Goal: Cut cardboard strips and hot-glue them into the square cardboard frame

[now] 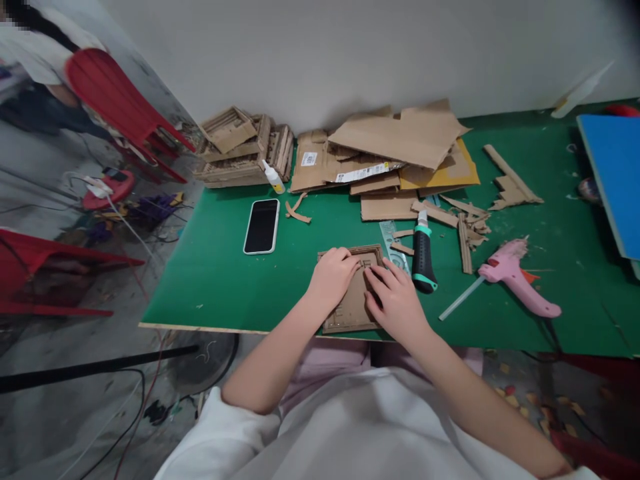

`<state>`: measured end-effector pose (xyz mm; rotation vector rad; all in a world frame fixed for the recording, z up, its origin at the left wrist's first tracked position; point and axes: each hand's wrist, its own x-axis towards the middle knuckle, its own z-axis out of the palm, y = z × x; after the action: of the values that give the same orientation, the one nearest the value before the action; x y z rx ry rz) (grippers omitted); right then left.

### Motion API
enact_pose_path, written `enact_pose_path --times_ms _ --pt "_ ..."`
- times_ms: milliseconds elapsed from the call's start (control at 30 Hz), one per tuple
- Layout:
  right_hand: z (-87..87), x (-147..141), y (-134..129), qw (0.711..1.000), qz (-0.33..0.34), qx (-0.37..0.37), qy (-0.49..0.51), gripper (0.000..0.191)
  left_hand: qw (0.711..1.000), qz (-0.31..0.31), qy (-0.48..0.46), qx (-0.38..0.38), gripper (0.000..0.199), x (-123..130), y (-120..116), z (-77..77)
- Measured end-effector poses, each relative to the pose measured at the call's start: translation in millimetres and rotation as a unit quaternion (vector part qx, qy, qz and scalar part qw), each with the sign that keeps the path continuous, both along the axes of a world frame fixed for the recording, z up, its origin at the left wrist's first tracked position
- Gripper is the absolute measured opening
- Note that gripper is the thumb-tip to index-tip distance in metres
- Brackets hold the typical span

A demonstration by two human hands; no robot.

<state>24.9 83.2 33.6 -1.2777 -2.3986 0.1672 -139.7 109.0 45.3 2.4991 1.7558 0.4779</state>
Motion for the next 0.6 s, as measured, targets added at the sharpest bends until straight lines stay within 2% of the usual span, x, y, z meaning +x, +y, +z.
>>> enact_pose_path --times_ms 367,600 --pt "-1.4 0.7 0.4 1.0 0.001 0.002 -0.001 0.039 0.998 0.03 -0.044 -0.028 0.021 3.1 0.8 1.6" --pt "-2.4 -1.3 -1.8 1.0 0.003 0.025 0.008 0.037 0.999 0.036 -0.031 -0.018 0.022 4.6 -0.4 0.8"
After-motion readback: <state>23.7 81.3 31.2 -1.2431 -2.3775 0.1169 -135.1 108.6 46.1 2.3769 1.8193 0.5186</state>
